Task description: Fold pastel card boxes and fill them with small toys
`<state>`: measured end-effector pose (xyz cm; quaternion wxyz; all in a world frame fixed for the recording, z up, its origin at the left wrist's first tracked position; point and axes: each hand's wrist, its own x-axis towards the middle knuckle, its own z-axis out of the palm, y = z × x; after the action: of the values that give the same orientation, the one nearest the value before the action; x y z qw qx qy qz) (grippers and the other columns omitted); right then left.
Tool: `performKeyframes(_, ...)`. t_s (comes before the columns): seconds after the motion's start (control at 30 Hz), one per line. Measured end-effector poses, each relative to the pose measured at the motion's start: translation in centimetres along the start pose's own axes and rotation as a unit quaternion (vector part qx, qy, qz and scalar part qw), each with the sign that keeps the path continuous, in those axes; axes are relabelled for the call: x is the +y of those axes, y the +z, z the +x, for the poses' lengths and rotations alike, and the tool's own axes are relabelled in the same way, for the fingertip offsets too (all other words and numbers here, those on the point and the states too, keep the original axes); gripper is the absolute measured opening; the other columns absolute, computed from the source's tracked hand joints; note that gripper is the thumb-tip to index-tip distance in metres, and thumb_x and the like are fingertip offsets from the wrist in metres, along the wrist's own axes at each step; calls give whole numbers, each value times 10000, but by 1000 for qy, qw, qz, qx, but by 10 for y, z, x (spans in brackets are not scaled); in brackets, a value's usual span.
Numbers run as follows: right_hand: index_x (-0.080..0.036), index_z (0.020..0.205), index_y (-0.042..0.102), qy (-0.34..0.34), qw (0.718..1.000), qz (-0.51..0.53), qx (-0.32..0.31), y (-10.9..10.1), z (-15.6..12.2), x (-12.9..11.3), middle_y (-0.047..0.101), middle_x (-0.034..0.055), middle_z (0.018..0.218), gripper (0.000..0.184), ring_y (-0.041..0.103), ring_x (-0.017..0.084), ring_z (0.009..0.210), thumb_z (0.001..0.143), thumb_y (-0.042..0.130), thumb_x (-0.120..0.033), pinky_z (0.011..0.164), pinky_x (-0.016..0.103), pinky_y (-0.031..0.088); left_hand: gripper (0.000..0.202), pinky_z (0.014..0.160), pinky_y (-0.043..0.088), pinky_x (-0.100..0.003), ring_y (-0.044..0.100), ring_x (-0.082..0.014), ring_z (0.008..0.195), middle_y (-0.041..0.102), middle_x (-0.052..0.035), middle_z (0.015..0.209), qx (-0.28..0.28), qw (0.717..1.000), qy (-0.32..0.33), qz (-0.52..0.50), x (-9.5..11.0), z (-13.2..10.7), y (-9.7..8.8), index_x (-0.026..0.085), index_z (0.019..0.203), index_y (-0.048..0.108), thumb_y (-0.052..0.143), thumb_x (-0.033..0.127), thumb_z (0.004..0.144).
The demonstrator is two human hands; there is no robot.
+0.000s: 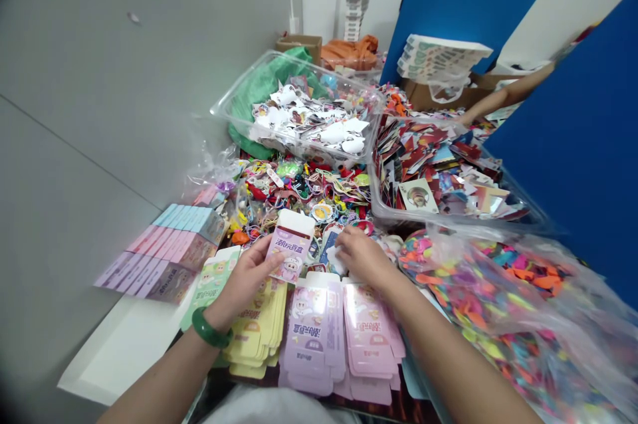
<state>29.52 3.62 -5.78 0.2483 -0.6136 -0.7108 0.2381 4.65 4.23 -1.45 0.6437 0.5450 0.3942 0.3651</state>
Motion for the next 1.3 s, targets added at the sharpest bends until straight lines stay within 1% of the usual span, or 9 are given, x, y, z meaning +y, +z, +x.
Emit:
performKeyframes(0.1,-184,719,619,39,998,47,14,-19,1,7,619,32,740,129,570,173,685,801,600,-281,662,294,438,451,947,486,-348,607,-251,1154,663,-79,1267,-2,1000,7,13,-1,1,1,191,1244,587,677,334,826)
performKeyframes(0.2,-181,713,637,92,973,207,37,-42,-3,5,597,2,633,267,529,145,581,747,671,-444,568,270,405,478,966,479,-366,609,-249,1144,652,-84,1282,2,999,9,36,-5,2,2,190,1267,571,673,330,822)
performKeyframes(0.33,-187,705,665,121,911,385,83,-60,-12,-17,556,-27,586,311,433,88,494,637,786,-465,477,228,316,504,993,466,-389,594,-262,1170,628,-106,1314,-7,999,10,53,-12,3,5,176,1282,560,679,321,814)
performKeyframes(0.4,-197,689,675,92,895,423,108,-61,-16,-33,618,-2,700,269,503,101,570,639,797,-432,518,230,367,499,1009,457,-384,591,-255,1173,640,-95,1295,-25,998,19,62,-16,2,7,188,1285,566,681,324,819)
performKeyframes(0.53,-210,640,692,30,923,363,124,-52,-17,-60,660,68,1096,181,611,221,985,694,747,-373,807,339,465,500,1044,431,-373,573,-242,1195,632,-66,1299,-57,995,44,74,-18,1,14,231,1307,563,681,327,831)
performKeyframes(0.7,-237,693,728,-14,971,169,167,-42,-15,-68,689,81,1088,121,586,275,1073,748,671,-329,945,468,404,482,1014,449,-370,579,-237,1165,647,-49,1255,-79,994,23,75,-18,-1,19,251,1297,572,682,327,833)
performKeyframes(0.87,-230,690,708,-47,961,134,239,-53,-18,-63,698,76,1060,124,608,260,1037,773,669,-313,942,462,428,495,987,466,-368,600,-236,1131,644,-73,1261,-81,996,7,48,-14,-1,19,225,1301,562,683,315,829)
performKeyframes(1.13,-233,684,730,-20,986,113,117,-37,-16,-77,690,72,1109,117,598,258,1087,715,708,-123,966,471,440,480,1022,450,-373,589,-251,1174,642,-70,1290,-57,994,6,89,-13,1,28,225,1264,592,686,318,802)
performKeyframes(1.3,-235,934,738,3,974,107,200,-63,-38,-62,705,51,1038,161,643,192,954,784,678,-230,824,320,493,531,997,484,-373,603,-260,1177,640,-75,1308,-24,996,-29,81,-7,4,23,216,1268,567,692,401,787)
